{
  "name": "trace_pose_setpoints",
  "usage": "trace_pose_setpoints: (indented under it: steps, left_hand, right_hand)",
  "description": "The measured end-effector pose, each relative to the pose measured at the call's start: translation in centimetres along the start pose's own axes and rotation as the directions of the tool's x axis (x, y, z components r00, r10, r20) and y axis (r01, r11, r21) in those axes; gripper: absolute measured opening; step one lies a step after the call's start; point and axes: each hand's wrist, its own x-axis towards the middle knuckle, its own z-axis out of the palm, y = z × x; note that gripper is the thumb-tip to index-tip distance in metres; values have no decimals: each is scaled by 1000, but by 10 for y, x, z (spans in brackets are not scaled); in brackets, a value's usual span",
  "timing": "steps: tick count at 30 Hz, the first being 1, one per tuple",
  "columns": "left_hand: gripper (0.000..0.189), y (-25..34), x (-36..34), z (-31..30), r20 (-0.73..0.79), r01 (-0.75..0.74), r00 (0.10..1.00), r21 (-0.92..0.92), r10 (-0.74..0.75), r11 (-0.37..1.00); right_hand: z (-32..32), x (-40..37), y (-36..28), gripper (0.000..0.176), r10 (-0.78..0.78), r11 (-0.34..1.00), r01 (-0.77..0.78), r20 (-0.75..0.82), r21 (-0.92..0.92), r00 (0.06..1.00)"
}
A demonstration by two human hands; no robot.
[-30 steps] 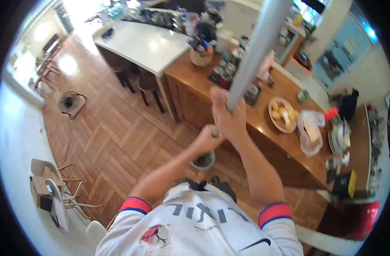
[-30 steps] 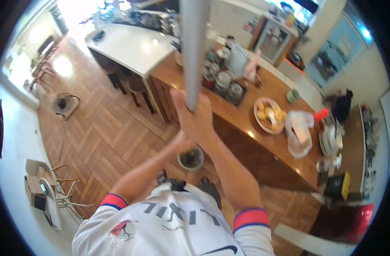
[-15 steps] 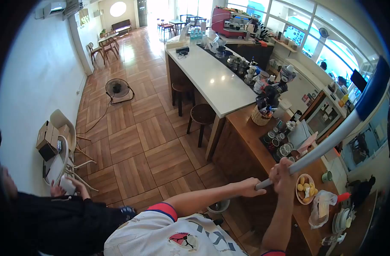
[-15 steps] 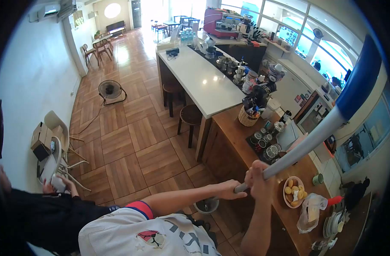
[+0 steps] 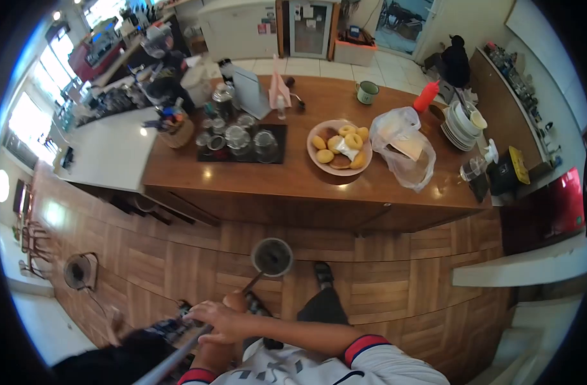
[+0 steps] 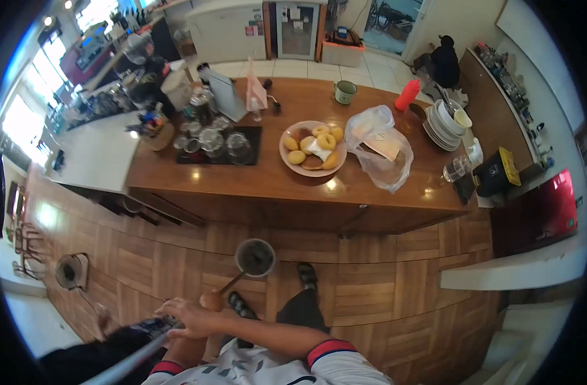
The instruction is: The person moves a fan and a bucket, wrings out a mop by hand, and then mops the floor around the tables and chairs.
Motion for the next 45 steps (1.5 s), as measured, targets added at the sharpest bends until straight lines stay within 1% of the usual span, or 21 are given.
trace_pose_setpoints:
  steps: [2, 3, 4, 5, 8, 10, 12, 14, 16, 20, 23, 26, 29, 30, 33, 36, 37, 40, 41, 44, 45]
  left_hand:
    - [22, 30, -2, 40, 108, -22, 993, -122, 35, 992]
    - [25, 25, -24, 57, 78, -143, 982, -288, 172, 947]
    - [29, 15, -61, 60, 49, -241, 956, -437, 290, 867]
    - [35, 30, -80, 87, 366, 109, 920, -578, 138, 809]
    - [38, 54, -136, 78, 406, 193, 907, -643, 116, 741]
    - [40, 59, -161, 16, 531, 405, 835, -770, 144, 493]
    - [41, 51, -164, -54, 650, 563, 736, -743, 189, 363]
    - [42, 47, -176, -38, 656, 593, 709, -754, 260, 283]
    - [41, 47, -172, -29, 680, 650, 673, -732, 291, 205]
    - [40, 60, -134, 11, 637, 646, 685, -755, 355, 108]
    - [36, 59, -115, 35, 619, 712, 651, -698, 439, -73]
    - [36, 55, -119, 47, 642, 761, 612, -636, 463, -124]
    - [36, 35, -145, 43, 606, 791, 599, -546, 523, -274]
    - [36, 24, -154, 35, 634, 820, 560, -518, 533, -244]
    - [34, 2, -188, 20, 699, 885, 458, -417, 549, -207]
    - [19, -19, -188, -21, 688, 857, 512, -369, 514, -359]
    - [18, -10, -212, 3, 676, 835, 550, -434, 491, -337]
    - [16, -14, -185, -11, 692, 875, 431, -162, 580, -456]
    - [16, -15, -176, -11, 699, 904, 360, -97, 617, -417]
    - [26, 15, -168, 37, 652, 876, 317, 77, 688, -477]
    - [25, 21, -163, 52, 631, 883, 369, -8, 682, -470]
  right_hand:
    - [-23, -74, 70, 45, 486, 856, -500, 122, 134, 865]
    - [-21, -126, 116, 41, 738, 624, -744, 132, 240, 662]
    - [-33, -161, 147, 42, 913, 304, -944, 245, 125, 326]
    - [-42, -210, 193, 45, 941, 277, -921, 272, -273, 202]
    - [9, -333, 261, 54, 987, 86, -902, 157, -423, 21]
    - [35, -329, 271, 50, 939, -232, -970, 246, -70, -242]
    - [65, -333, 304, 44, 892, -434, -877, 233, 205, -387]
    - [109, -364, 361, 35, 880, -455, -779, 83, 432, -468]
    - [103, -353, 380, 21, 809, -583, -740, 153, 336, -568]
    - [115, -385, 434, 12, 851, -502, -841, -57, 203, -522]
    - [108, -398, 472, 8, 843, -534, -835, 17, 132, -537]
    - [101, -397, 480, 8, 847, -529, -825, 59, 202, -529]
    - [118, -398, 462, 13, 870, -493, -858, 71, 145, -488]
    - [127, -403, 453, 16, 883, -470, -877, 71, 99, -465]
    - [133, -367, 397, 22, 796, -605, -795, 21, 49, -605]
    - [148, -386, 370, 21, 766, -635, -772, 140, 17, -627]
    - [153, -398, 374, 21, 757, -640, -769, 177, 4, -629]
    - [151, -413, 393, 20, 784, -619, -707, 324, 343, -529]
    - [151, -411, 402, 21, 762, -643, -620, 300, 450, -573]
    - [154, -414, 430, 24, 757, -652, -679, 256, 337, -601]
    - [155, -413, 431, 28, 792, -611, -726, 242, 316, -561]
